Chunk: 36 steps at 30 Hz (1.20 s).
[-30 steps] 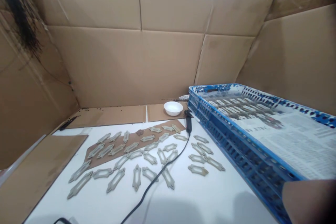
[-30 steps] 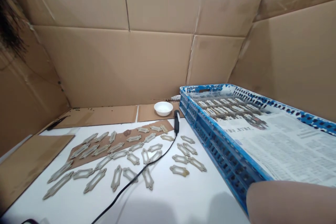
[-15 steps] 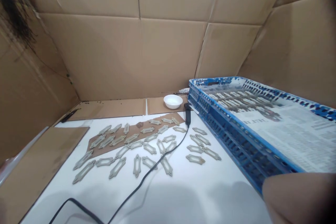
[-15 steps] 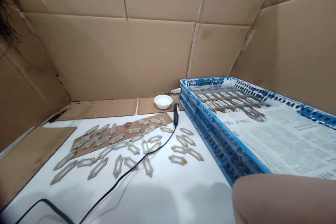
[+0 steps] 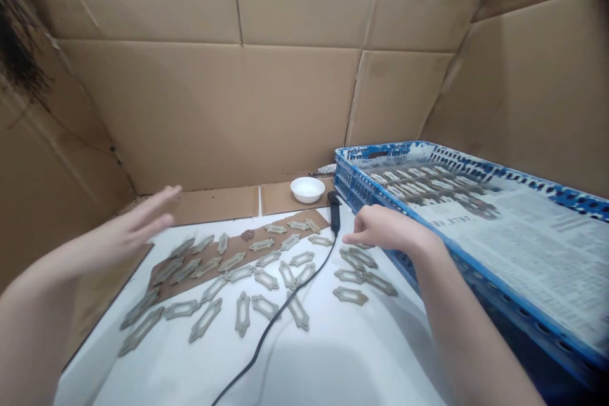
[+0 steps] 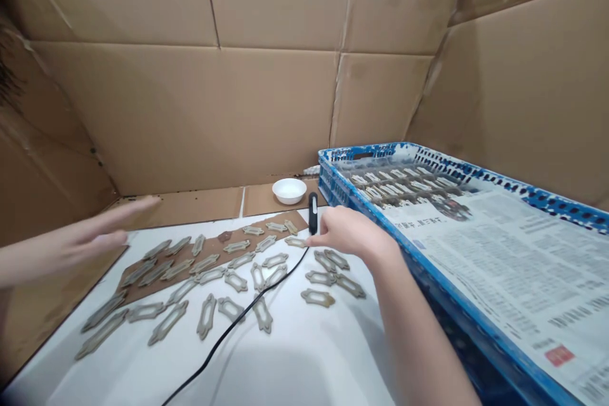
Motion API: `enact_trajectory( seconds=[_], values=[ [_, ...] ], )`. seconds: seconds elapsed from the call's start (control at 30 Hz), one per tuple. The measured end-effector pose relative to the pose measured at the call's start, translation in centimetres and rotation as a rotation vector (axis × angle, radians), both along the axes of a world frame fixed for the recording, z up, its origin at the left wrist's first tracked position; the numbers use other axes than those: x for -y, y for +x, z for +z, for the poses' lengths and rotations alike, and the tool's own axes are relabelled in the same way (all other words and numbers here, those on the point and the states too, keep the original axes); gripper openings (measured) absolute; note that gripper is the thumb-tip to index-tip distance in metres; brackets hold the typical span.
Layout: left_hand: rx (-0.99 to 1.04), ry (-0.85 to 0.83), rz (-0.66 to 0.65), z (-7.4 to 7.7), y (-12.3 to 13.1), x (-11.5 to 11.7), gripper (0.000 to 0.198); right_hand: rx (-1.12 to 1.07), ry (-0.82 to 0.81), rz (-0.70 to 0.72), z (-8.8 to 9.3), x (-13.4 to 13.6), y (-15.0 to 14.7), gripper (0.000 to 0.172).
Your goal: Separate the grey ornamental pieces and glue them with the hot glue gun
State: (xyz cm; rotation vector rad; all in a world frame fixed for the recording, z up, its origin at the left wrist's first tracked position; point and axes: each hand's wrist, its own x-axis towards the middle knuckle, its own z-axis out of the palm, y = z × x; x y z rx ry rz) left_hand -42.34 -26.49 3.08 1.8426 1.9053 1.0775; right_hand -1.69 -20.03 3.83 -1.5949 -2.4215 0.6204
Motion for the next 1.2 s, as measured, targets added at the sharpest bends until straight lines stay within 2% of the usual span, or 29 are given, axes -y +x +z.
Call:
enact_trajectory(
  seconds=[0.03, 0.07, 0.13, 0.2, 0.27, 0.33, 0.4, 0.47, 0.53, 0.57, 0.63, 0.8, 0.93, 1.07, 1.2],
  values=[
    [-0.024, -0.094, -0.044, 0.1, -0.6, -0.8, 0.072, 0.046, -0.01, -0.033, -1.1, -1.1, 0.0, 0.037],
    [0.059, -0.089, -0.02, 0.1, -1.2, -1.5, 0.077, 0.067, -0.058, -0.013, -2.1, -2.1, 0.2, 0.04],
    [0.394, -0.042, -0.001, -0.2, -2.2, -2.8, 0.084, 0.147, -0.08, -0.032, -3.7, -3.7, 0.7, 0.044],
    [0.649, -0.04, -0.022, -0.6, -2.8, -3.6, 0.092, 0.242, -0.031, -0.138, -4.8, -4.8, 1.3, 0.047],
    [0.719, -0.008, -0.042, -1.0, -3.3, -3.8, 0.089, 0.266, 0.021, -0.262, -5.6, -5.6, 1.8, 0.053],
    [0.64, 0.125, -0.024, -1.2, -3.7, -3.8, 0.077, 0.209, 0.087, -0.309, -6.4, -6.3, 1.9, 0.064],
    [0.463, 0.275, 0.053, -1.4, -4.1, -3.6, 0.07, 0.165, 0.141, -0.306, -7.4, -7.0, 1.7, 0.073],
    [0.238, 0.309, 0.168, -1.9, -4.4, -3.5, 0.07, 0.141, 0.171, -0.319, -8.4, -7.6, 1.1, 0.077],
    [-0.007, 0.108, 0.23, -2.8, -4.7, -3.5, 0.076, 0.119, 0.19, -0.354, -9.6, -8.2, 0.6, 0.076],
    [-0.124, -0.07, 0.214, -3.4, -4.8, -3.5, 0.076, 0.103, 0.2, -0.374, -10.2, -8.5, 0.5, 0.073],
    [-0.239, -0.299, 0.169, -4.7, -4.9, -3.8, 0.069, 0.015, 0.22, -0.4, -11.2, -9.0, 0.2, 0.062],
    [-0.366, -0.458, 0.156, -7.9, -4.8, -5.0, 0.03, -0.145, 0.244, -0.379, -12.6, -9.6, -0.5, 0.047],
    [-0.447, -0.468, 0.161, -9.5, -4.5, -5.8, 0.019, -0.232, 0.215, -0.368, -12.7, -9.4, -1.6, 0.044],
    [-0.504, -0.418, 0.158, -10.1, -4.2, -6.2, 0.013, -0.257, 0.219, -0.412, -12.6, -9.4, -2.2, 0.034],
    [-0.49, -0.363, 0.144, -9.4, -4.0, -6.6, 0.007, -0.321, 0.196, -0.448, -12.0, -9.8, -2.1, 0.03]
  ],
)
